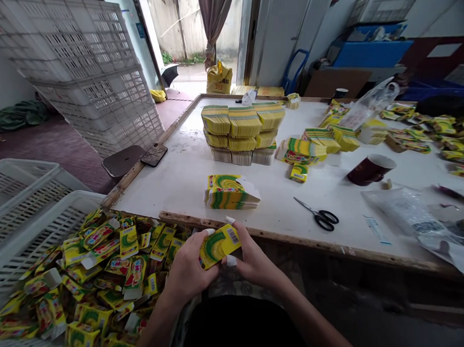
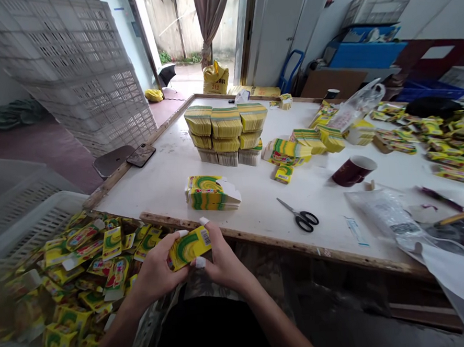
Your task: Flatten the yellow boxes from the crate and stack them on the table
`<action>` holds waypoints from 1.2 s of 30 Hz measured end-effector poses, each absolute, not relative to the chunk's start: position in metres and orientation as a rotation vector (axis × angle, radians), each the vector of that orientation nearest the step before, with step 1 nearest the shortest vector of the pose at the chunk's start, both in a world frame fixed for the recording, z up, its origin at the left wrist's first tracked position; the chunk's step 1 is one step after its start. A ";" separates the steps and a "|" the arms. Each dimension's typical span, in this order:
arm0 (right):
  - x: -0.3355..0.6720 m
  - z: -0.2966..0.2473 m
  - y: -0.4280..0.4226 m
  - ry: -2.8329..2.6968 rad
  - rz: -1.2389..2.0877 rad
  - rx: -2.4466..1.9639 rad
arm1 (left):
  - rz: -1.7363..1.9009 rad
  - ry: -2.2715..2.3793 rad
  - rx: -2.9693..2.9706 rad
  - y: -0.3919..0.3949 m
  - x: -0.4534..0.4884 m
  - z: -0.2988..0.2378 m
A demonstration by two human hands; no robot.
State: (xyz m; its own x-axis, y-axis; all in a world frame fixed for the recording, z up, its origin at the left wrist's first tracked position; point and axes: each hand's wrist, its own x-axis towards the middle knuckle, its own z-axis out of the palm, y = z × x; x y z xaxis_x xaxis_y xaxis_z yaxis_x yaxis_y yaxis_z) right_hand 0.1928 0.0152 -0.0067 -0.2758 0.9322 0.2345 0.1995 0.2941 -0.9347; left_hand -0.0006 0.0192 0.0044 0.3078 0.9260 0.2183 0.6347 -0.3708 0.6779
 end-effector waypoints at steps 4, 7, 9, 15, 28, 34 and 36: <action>0.205 0.007 0.045 -1.555 0.892 -1.156 | 1.078 1.910 2.047 0.018 -0.036 0.000; 0.220 0.019 0.086 -1.544 0.479 -1.387 | 1.178 2.321 1.951 0.019 -0.059 -0.002; 0.226 0.022 0.111 -1.646 0.382 -1.496 | 1.169 2.283 1.971 0.019 -0.062 -0.007; 0.230 0.021 0.143 -1.772 0.419 -1.557 | 1.042 1.771 1.943 0.017 -0.034 -0.023; 0.167 0.020 0.032 -1.552 1.292 -1.020 | 1.509 0.977 0.796 0.026 0.040 -0.005; 0.162 0.008 0.017 -1.383 1.305 -1.162 | 1.567 1.172 1.188 0.015 0.035 -0.021; 0.163 0.010 0.018 -1.380 1.294 -1.192 | 1.581 1.143 1.149 0.012 0.039 -0.024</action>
